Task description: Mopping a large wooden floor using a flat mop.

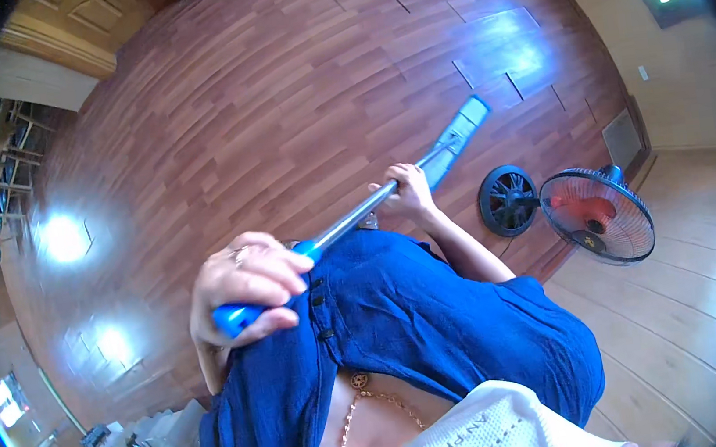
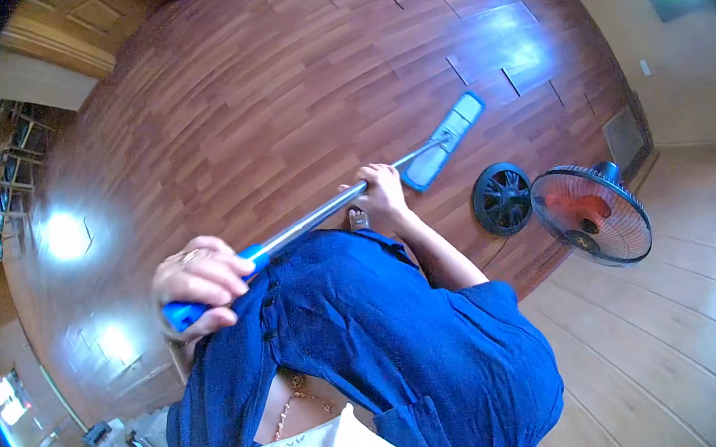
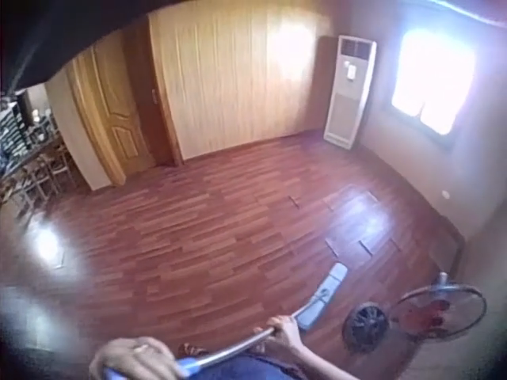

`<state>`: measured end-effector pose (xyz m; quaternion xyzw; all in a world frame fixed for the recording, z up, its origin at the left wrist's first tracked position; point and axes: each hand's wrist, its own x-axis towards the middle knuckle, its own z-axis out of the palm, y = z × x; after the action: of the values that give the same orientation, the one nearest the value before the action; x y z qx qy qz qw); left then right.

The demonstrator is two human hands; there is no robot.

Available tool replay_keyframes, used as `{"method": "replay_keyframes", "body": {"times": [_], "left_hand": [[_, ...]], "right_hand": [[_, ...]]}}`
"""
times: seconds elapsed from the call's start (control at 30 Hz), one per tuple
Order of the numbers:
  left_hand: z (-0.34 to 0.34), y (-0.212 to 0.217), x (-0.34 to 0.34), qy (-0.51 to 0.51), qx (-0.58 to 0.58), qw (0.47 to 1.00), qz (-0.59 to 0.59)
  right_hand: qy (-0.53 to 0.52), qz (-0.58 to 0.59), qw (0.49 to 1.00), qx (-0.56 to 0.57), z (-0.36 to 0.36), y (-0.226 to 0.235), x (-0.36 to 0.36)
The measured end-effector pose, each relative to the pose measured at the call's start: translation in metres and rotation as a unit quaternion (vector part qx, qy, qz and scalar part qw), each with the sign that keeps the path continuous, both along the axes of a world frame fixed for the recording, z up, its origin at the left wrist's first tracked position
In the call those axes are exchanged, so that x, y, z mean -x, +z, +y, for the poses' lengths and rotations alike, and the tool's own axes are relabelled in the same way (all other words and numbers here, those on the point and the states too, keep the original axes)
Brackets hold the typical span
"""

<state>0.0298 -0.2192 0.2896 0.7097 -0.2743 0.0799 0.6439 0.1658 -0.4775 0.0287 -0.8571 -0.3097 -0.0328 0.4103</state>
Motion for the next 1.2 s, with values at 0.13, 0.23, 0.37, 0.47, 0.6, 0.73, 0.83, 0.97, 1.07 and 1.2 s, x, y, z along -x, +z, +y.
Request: {"method": "replay_keyframes", "body": {"times": [0.13, 0.23, 0.37, 0.47, 0.6, 0.73, 0.83, 0.97, 1.07, 1.2], "left_hand": [[-0.015, -0.016, -0.02, -0.068, -0.031, 0.993, 0.087], [-0.037, -0.011, -0.033, -0.098, -0.06, 0.987, 0.11], [-0.055, -0.001, -0.047, -0.103, -0.092, 0.986, 0.089], [-0.057, -0.004, -0.039, -0.09, -0.101, 0.988, 0.069], [-0.057, -0.007, -0.024, -0.036, -0.122, 0.991, 0.053], [-0.06, -0.001, -0.01, 0.035, -0.171, 0.984, 0.027], [-0.068, 0.004, 0.002, 0.132, -0.21, 0.969, -0.016], [-0.071, 0.013, 0.029, 0.266, -0.269, 0.922, -0.08], [-0.076, 0.02, 0.05, 0.335, -0.298, 0.883, -0.141], [-0.079, 0.033, 0.073, 0.394, -0.298, 0.848, -0.193]], "right_hand": [[-0.106, 0.058, 0.992, 0.029, -0.033, -0.006, 0.011], [-0.147, 0.022, 0.989, 0.02, -0.057, -0.022, 0.001], [-0.161, 0.022, 0.987, -0.006, -0.07, -0.019, -0.016], [-0.15, 0.034, 0.988, -0.016, -0.061, -0.028, -0.025], [-0.062, 0.023, 0.997, 0.026, -0.035, -0.034, -0.052], [0.027, -0.029, 0.999, -0.004, 0.004, -0.042, -0.078], [0.134, -0.001, 0.99, 0.038, 0.035, -0.043, -0.092], [0.282, 0.068, 0.95, 0.113, 0.095, -0.013, -0.079], [0.389, 0.086, 0.909, 0.119, 0.133, -0.011, -0.058], [0.511, 0.052, 0.853, 0.09, 0.183, 0.01, -0.007]]}}
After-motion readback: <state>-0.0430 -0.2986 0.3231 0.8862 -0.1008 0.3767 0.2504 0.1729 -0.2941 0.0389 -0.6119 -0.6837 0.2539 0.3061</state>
